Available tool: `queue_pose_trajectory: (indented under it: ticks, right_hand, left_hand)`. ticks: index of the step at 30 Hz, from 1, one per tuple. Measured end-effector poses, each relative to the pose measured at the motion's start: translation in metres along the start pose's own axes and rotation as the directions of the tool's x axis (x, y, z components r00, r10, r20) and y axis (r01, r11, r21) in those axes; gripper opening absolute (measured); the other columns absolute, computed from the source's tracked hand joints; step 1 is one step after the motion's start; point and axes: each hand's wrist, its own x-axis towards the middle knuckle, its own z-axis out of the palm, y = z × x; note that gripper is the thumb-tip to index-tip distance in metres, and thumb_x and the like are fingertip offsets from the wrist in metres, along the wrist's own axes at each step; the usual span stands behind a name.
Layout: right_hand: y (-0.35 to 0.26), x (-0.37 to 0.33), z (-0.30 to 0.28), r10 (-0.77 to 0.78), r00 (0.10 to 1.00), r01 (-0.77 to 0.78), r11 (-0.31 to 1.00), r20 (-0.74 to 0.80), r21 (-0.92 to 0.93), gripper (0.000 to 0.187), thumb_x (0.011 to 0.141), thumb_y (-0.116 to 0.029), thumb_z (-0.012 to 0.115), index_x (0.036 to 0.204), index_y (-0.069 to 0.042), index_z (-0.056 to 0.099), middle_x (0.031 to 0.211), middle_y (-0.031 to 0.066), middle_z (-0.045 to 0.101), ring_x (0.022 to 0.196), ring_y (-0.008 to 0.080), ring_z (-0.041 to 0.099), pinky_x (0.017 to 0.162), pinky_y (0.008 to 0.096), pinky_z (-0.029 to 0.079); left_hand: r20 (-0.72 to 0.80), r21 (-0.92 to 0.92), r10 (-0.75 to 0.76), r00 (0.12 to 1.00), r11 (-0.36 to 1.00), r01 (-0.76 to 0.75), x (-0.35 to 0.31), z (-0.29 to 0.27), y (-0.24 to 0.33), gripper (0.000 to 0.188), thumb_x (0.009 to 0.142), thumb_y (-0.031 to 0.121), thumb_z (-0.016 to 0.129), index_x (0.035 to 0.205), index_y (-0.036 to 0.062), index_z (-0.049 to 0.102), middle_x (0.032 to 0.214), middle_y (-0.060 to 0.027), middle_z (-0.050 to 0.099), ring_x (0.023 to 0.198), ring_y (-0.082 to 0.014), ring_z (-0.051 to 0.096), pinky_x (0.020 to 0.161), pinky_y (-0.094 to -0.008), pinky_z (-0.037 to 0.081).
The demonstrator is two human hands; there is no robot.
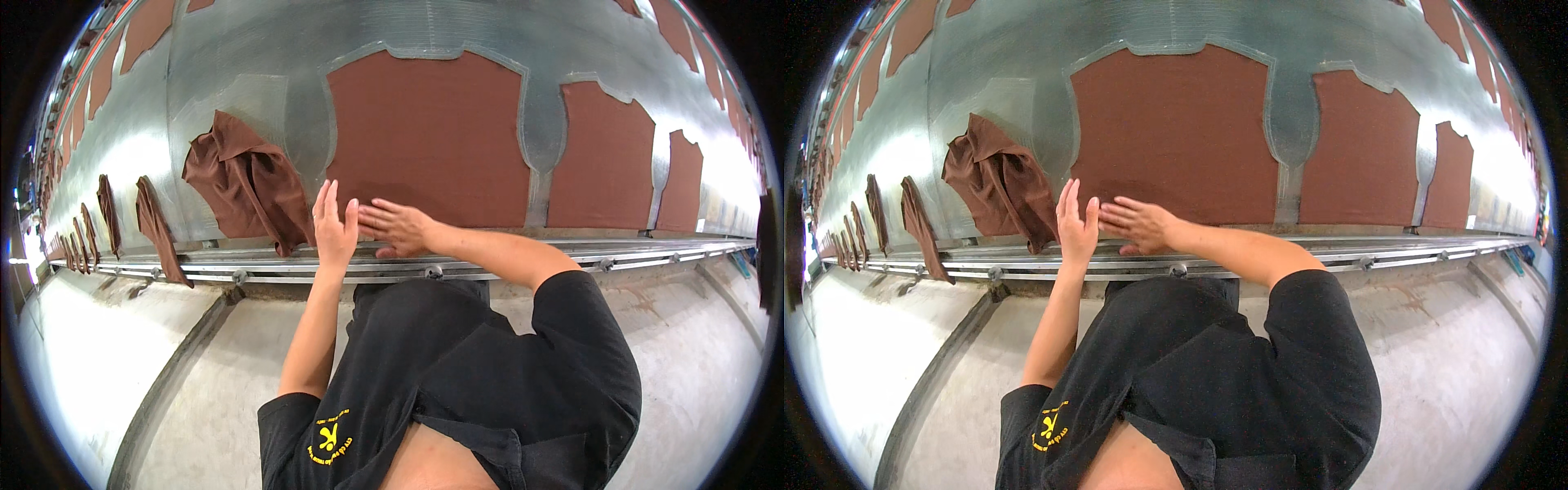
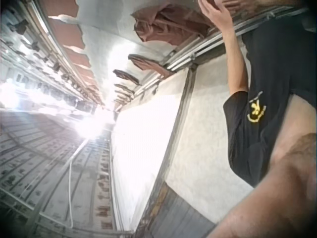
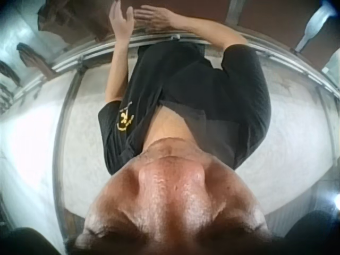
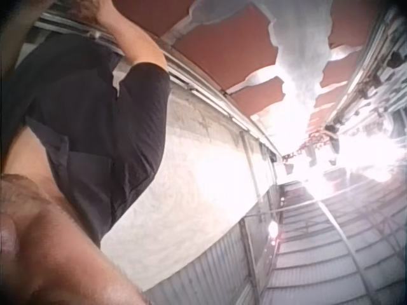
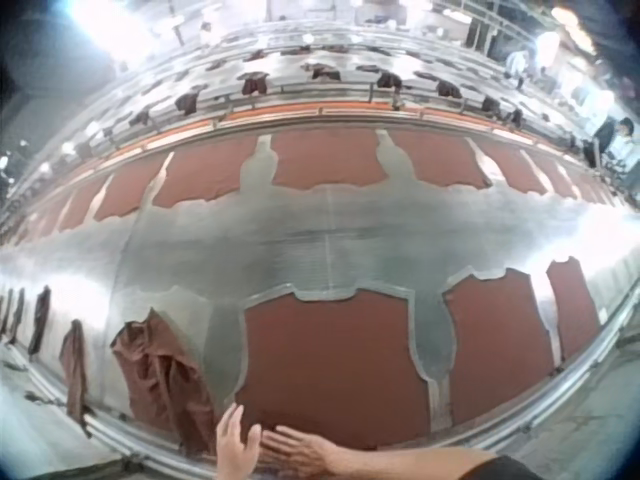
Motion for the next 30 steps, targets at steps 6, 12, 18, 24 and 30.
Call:
queue_pose_trajectory:
  ticks: [6,12,18,24,30]
  right_hand:
    - [0.167,0.008,-0.077,0.34,0.887,-0.445,0.807,-0.311,-0.387,0.065,0.099,-0.053,0.049,0.149,-0.011,0.047,0.157,0.0151,0.042,0.145,0.0331,0.038,0.122,0.051,0.023]
    - [0.242,-0.06,-0.151,0.632,0.573,-0.811,0.342,-0.522,-0.475,0.076,0.104,-0.06,0.03,0.159,-0.007,0.027,0.166,0.0191,0.022,0.155,0.034,0.017,0.125,0.0497,0.012]
    - [0.097,-0.041,-0.062,0.427,0.849,-0.515,0.801,-0.311,-0.306,0.069,0.093,-0.052,0.055,0.14,-0.003,0.048,0.153,0.0188,0.044,0.144,0.0359,0.038,0.121,0.0539,0.025]
    - [-0.041,-0.033,0.009,0.132,0.987,-0.085,0.914,-0.092,0.396,0.046,0.101,-0.048,0.051,0.113,-0.008,0.069,0.124,0.0163,0.064,0.123,0.0348,0.056,0.109,0.051,0.04]
    - [0.018,-0.091,-0.041,0.507,0.668,-0.44,0.859,-0.544,0.26,0.009,0.089,-0.017,0.069,0.089,-0.007,0.069,0.089,0.0102,0.065,0.091,0.0324,0.064,0.078,0.0449,0.052]
  left_hand:
    - [0.14,0.267,0.111,0.984,0.953,-0.146,0.023,0.031,-0.003,0.069,0.105,0.048,0.045,0.157,0.0035,0.032,0.163,-0.0253,0.026,0.15,-0.0416,0.027,0.121,-0.0505,0.023]
    - [0.185,0.464,0.036,0.982,0.878,-0.12,0.005,0.034,-0.026,0.076,0.105,0.055,0.038,0.162,0.0083,0.02,0.167,-0.0244,0.015,0.153,-0.0418,0.017,0.124,-0.0539,0.012]
    - [0.198,0.516,0.078,0.977,0.84,-0.172,-0.018,0.025,-0.032,0.078,0.103,0.053,0.046,0.162,0.0079,0.021,0.167,-0.0243,0.015,0.153,-0.0413,0.019,0.124,-0.054,0.015]
    - [0.13,0.302,-0.073,0.989,0.953,0.031,-0.029,0.003,-0.021,0.061,0.108,0.041,0.041,0.154,0.002,0.037,0.161,-0.0274,0.028,0.15,-0.0435,0.025,0.122,-0.0539,0.019]
    - [-0.119,0.05,-0.062,0.991,0.996,0.068,-0.114,-0.034,-0.004,0.035,0.108,0.021,0.047,0.118,-0.0043,0.068,0.126,-0.021,0.066,0.121,-0.035,0.06,0.105,-0.0403,0.045]
